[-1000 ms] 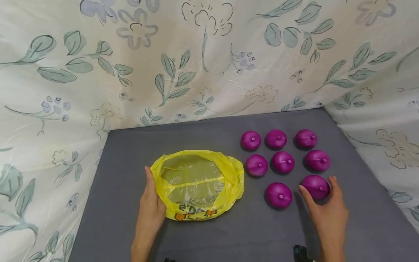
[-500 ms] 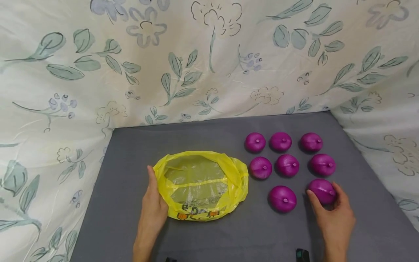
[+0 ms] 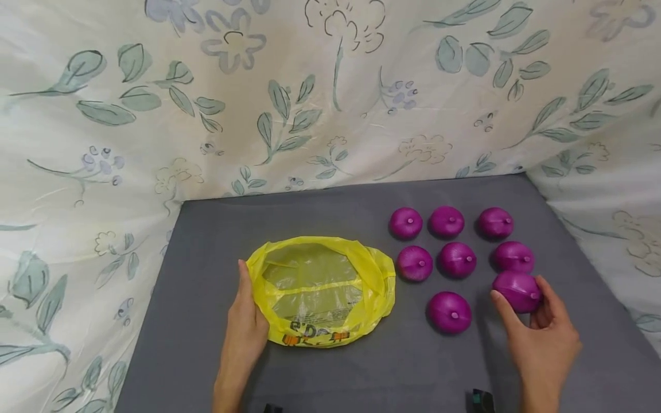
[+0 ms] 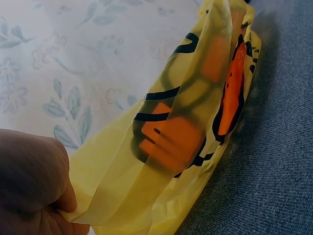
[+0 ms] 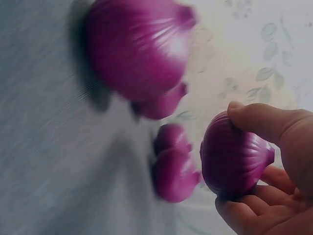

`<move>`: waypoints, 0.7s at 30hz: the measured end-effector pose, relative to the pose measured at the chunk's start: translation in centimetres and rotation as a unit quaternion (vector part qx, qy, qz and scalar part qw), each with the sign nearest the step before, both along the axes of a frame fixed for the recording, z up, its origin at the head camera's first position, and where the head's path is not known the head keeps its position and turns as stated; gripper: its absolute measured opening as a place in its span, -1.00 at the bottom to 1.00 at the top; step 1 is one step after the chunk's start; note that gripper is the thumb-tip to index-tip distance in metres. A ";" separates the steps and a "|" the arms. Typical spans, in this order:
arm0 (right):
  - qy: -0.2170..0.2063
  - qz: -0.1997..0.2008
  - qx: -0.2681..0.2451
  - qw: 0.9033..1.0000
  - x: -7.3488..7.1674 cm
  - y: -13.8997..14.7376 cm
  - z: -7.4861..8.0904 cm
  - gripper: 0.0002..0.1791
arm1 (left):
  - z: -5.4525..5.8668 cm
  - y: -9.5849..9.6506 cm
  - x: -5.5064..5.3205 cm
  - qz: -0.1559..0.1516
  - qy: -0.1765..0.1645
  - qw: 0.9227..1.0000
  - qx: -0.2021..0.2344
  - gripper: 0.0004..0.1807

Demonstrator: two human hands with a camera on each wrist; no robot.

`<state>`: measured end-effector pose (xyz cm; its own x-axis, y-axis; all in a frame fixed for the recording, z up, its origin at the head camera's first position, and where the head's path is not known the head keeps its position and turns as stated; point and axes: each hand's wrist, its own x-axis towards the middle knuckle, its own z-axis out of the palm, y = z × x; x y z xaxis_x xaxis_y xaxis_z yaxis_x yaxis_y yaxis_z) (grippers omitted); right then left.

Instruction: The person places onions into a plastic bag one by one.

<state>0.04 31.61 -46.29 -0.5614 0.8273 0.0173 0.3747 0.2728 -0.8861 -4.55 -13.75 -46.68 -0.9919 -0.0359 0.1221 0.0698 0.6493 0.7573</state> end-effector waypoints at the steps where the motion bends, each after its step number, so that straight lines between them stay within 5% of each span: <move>1: 0.009 -0.003 0.002 1.000 0.0 -0.2 0.4 -0.11 | 0.0 0.0 0.0 -0.001 -0.003 1.000 0.003 0.08; 8: 0.062 0.032 0.051 0.996 -0.3 -2.5 3.0 -0.13 | 0.0 0.2 0.0 0.009 0.003 1.000 0.007 0.04; 14: 0.125 0.118 0.092 0.981 -1.2 -5.6 4.6 -0.08 | 0.5 0.3 0.0 0.009 -0.007 1.000 0.008 0.04; 21: 0.150 0.210 0.115 0.959 -2.8 -9.5 5.6 0.00 | 0.9 1.0 0.1 0.003 -0.024 1.000 -0.006 0.07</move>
<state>-2.75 22.13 -40.69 -0.7857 0.4847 0.3844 -0.0728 0.5446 -0.8355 -4.49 -12.79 -45.75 -0.9963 -0.0411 0.0749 0.0294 0.6584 0.7521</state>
